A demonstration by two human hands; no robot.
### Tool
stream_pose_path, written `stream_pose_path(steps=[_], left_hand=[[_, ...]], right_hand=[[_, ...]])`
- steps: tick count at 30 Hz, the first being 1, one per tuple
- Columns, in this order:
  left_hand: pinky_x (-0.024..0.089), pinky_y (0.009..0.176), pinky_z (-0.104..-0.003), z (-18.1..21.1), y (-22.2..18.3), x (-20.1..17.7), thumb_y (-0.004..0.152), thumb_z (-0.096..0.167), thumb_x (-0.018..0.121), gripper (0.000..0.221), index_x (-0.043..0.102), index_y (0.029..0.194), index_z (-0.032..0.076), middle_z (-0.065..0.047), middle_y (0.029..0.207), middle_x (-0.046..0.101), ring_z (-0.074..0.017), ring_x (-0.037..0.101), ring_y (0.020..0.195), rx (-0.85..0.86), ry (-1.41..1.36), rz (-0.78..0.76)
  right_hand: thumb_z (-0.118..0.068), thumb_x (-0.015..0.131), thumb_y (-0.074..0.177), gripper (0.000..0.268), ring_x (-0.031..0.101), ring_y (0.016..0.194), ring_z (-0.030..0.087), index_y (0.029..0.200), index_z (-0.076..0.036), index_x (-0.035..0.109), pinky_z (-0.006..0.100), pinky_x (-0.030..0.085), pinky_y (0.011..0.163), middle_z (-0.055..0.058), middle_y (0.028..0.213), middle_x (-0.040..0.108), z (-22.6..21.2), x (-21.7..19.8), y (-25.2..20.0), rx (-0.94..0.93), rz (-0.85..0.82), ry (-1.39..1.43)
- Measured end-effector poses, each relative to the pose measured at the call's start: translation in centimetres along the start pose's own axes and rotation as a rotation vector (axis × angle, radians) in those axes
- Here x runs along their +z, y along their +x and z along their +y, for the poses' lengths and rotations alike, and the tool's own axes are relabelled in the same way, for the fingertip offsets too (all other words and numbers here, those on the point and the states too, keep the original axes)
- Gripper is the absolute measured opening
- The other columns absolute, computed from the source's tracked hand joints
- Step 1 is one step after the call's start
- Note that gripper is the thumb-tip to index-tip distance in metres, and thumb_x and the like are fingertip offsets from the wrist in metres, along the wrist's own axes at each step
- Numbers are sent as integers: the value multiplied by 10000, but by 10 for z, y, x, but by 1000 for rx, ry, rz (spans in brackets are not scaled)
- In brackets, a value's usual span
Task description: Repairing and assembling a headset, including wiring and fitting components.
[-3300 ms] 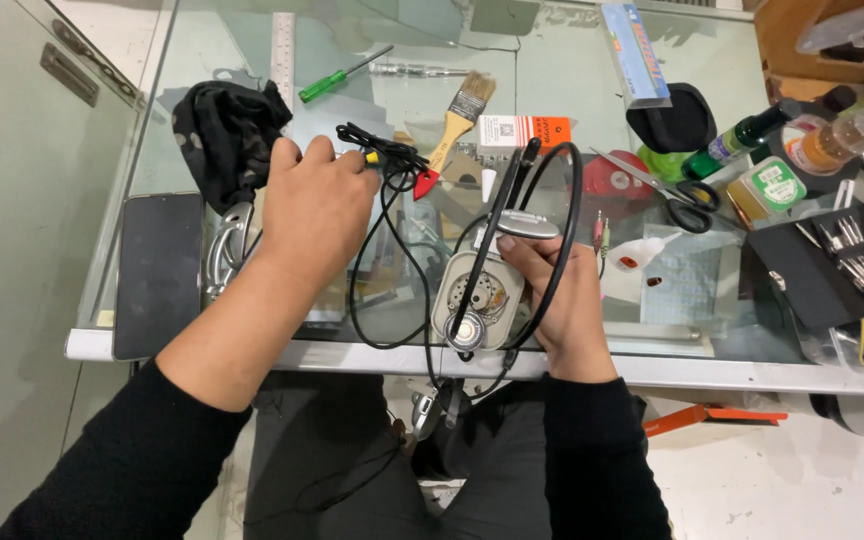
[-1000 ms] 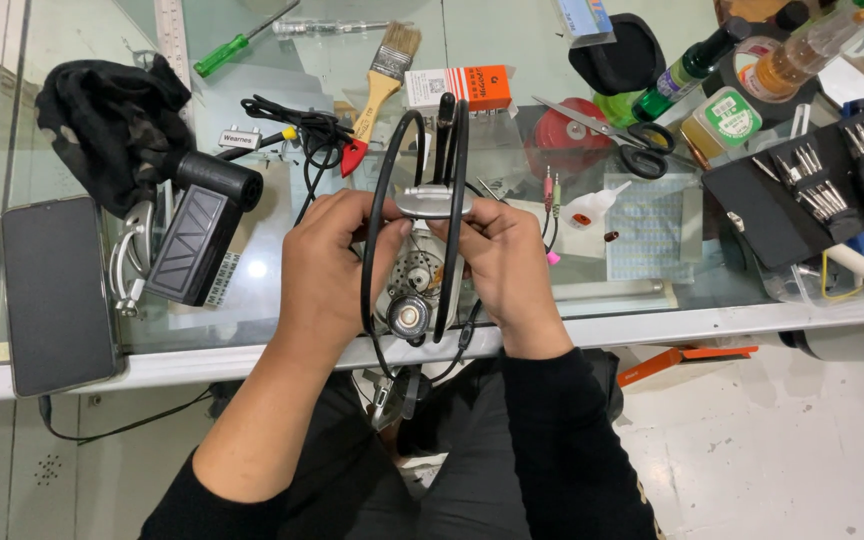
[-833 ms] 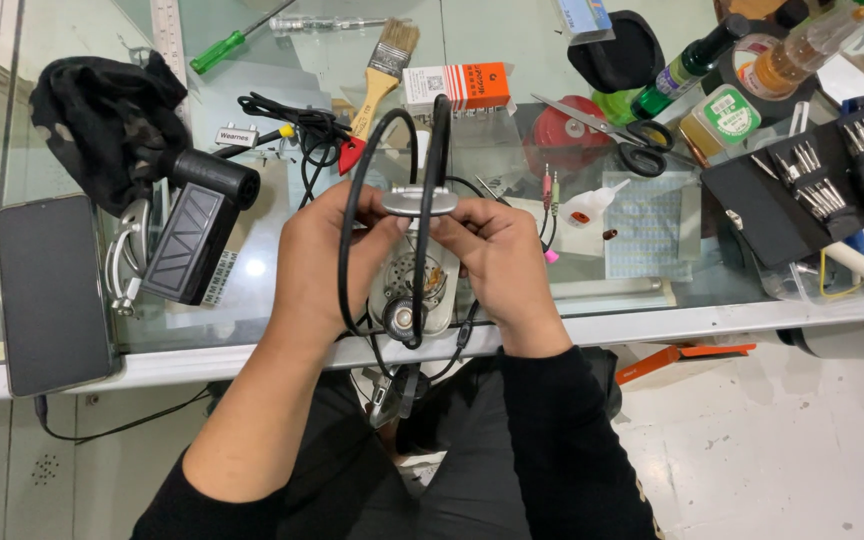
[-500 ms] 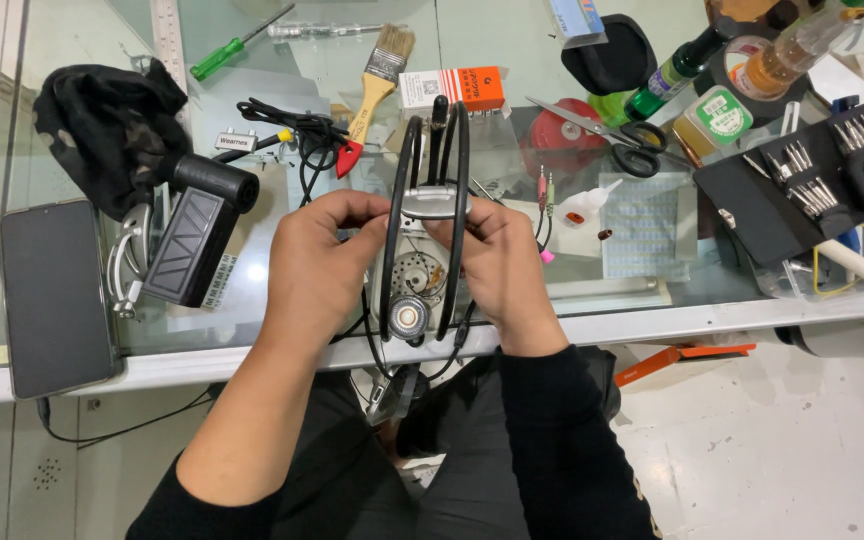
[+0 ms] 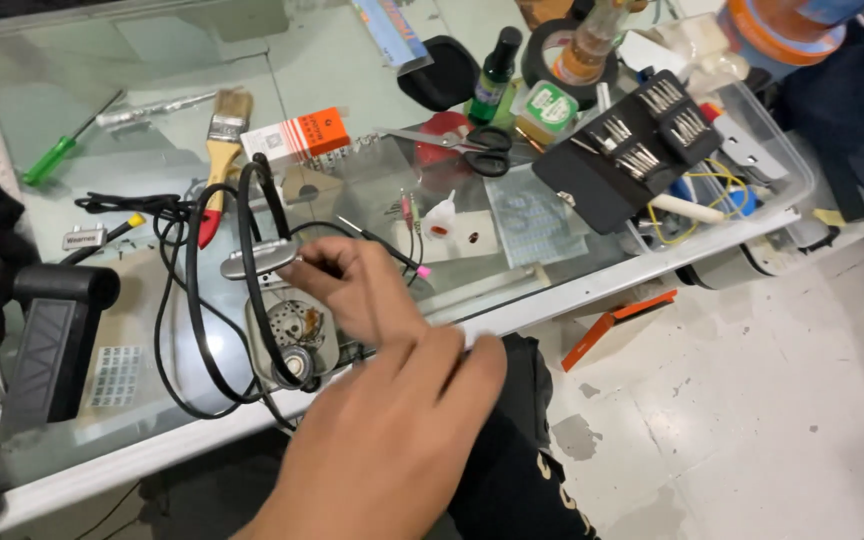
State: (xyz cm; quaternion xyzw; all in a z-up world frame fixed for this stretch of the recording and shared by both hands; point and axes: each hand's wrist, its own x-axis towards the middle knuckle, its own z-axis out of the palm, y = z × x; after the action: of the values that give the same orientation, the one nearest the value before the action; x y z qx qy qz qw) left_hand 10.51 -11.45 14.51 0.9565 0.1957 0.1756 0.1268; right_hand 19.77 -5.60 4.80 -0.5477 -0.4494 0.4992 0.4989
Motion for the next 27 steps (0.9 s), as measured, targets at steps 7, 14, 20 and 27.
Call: stream_pose_path(steps=[7, 14, 20, 27], left_hand=[[388, 661, -423, -18, 100, 115, 888, 164, 550, 316, 681, 1175, 139, -71, 1096, 682, -315, 620, 913, -140, 699, -851], [395, 556, -438, -34, 105, 156, 855, 32, 526, 301, 719, 1068, 119, -94, 1028, 706, -348, 632, 822, -201, 684, -627], [395, 550, -293, 10, 65, 91, 817, 110, 643, 56, 600, 806, 144, -3, 736, 555, -187, 511, 711, -148, 522, 304], [415, 402, -273, 12, -66, -70, 730, 257, 706, 90, 628, 776, 261, 47, 498, 607, -118, 467, 417, -1110, -386, 303]], right_hand=[[-338, 685, 949, 215, 506, 684, 104, 986, -137, 753, 258, 391, 703, -61, 744, 632, 10, 0, 4, 147, 51, -92], [-209, 689, 977, 215, 393, 612, 75, 782, -130, 642, 278, 327, 579, -69, 642, 493, 32, 2, 11, 24, 40, -53], [-229, 703, 982, 198, 392, 622, 62, 840, -92, 694, 252, 310, 568, -60, 681, 564, 28, 6, 10, 55, 59, 10], [-128, 707, 976, 83, 504, 738, 38, 946, -72, 759, 207, 383, 657, -46, 820, 675, 39, 7, 15, -24, 41, 104]])
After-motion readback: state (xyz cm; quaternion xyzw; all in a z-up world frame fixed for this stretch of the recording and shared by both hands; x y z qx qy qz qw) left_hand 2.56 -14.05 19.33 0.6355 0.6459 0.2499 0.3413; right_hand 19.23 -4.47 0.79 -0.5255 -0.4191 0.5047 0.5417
